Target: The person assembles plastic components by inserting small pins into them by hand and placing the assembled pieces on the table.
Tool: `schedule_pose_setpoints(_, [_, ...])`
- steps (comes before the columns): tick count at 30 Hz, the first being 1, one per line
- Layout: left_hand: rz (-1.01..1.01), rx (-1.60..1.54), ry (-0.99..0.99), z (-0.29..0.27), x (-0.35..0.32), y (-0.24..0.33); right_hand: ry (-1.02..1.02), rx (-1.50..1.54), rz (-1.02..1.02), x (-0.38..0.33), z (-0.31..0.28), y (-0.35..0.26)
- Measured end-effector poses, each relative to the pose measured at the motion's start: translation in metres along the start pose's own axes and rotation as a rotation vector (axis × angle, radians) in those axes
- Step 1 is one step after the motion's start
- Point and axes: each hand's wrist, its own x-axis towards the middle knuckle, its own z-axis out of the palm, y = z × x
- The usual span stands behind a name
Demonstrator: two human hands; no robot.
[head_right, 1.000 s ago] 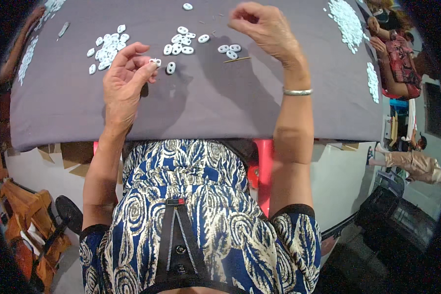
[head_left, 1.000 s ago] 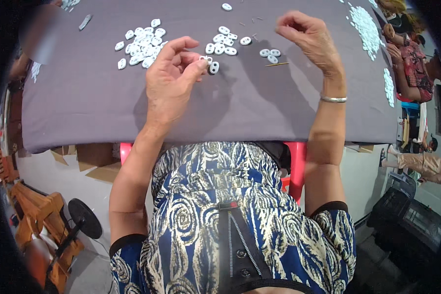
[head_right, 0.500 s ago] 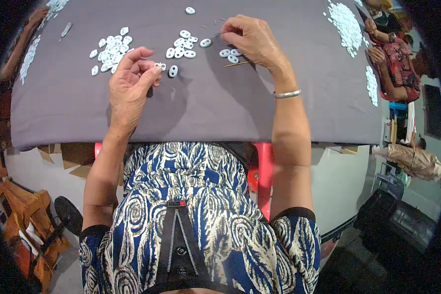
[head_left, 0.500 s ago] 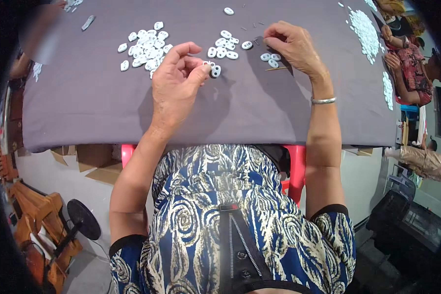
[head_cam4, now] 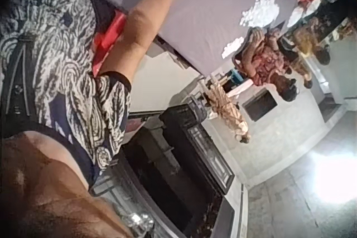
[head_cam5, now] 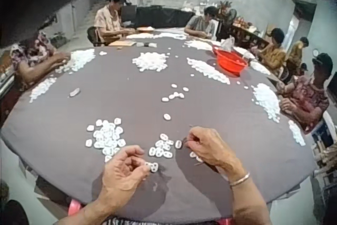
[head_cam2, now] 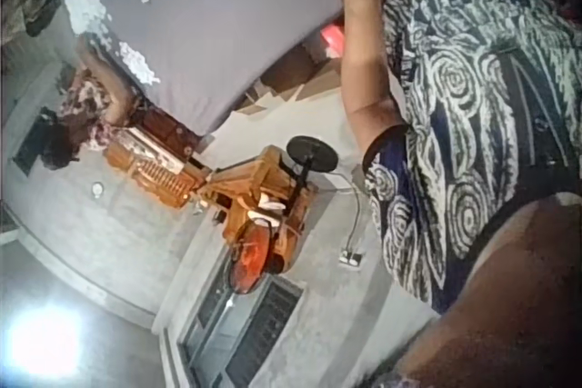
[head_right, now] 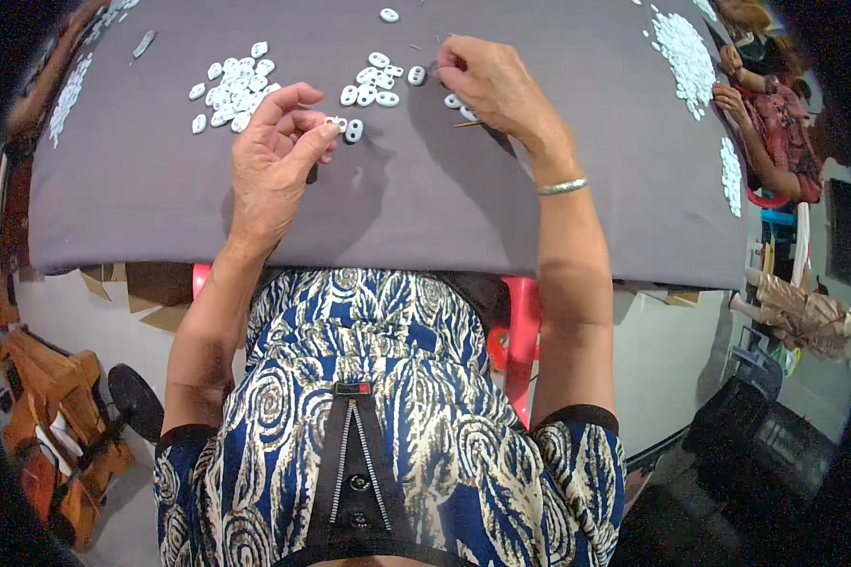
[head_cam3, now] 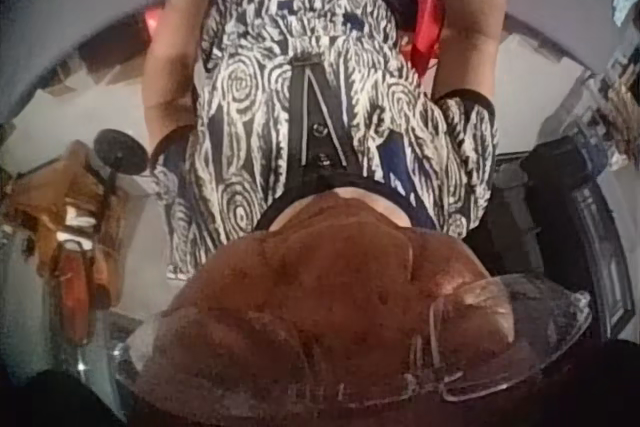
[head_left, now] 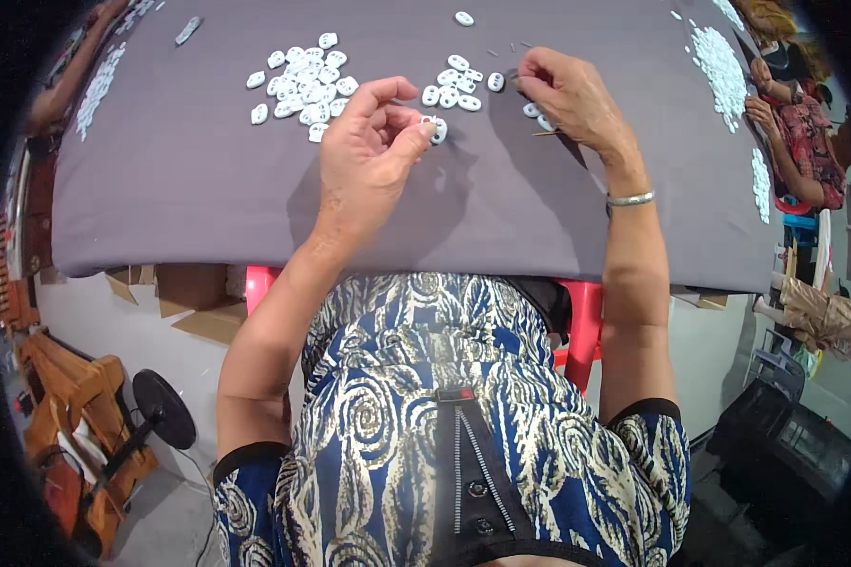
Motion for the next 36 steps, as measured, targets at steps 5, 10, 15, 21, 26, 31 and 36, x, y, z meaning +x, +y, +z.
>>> schedule_pose_setpoints(5, [0.020, -0.049, -0.014, 0.002, 0.002, -0.003, 0.026, 0.262, -0.034, 0.000, 0.004, -0.008])
schedule_pose_setpoints(10, [0.004, -0.010, -0.015, 0.003, 0.001, -0.004, -0.157, 0.585, -0.035, -0.010, 0.017, -0.045])
schedule_pose_setpoints(15, [0.015, 0.012, -0.010, 0.004, 0.000, -0.007, -0.147, 0.674, -0.090, -0.012, 0.031, -0.051])
schedule_pose_setpoints(21, [0.025, 0.033, -0.003, 0.003, 0.000, -0.010, -0.214, 0.700, 0.005, -0.014, 0.034, -0.054])
schedule_pose_setpoints(26, [0.034, 0.042, 0.006, 0.004, 0.001, -0.011, -0.200, 0.700, 0.061, -0.014, 0.035, -0.056])
schedule_pose_setpoints(31, [0.022, 0.051, 0.011, 0.004, 0.001, -0.012, -0.151, 0.741, 0.028, -0.012, 0.040, -0.051])
schedule_pose_setpoints(36, [0.043, 0.034, 0.015, 0.005, 0.001, -0.012, -0.163, 0.669, -0.019, -0.014, 0.041, -0.053])
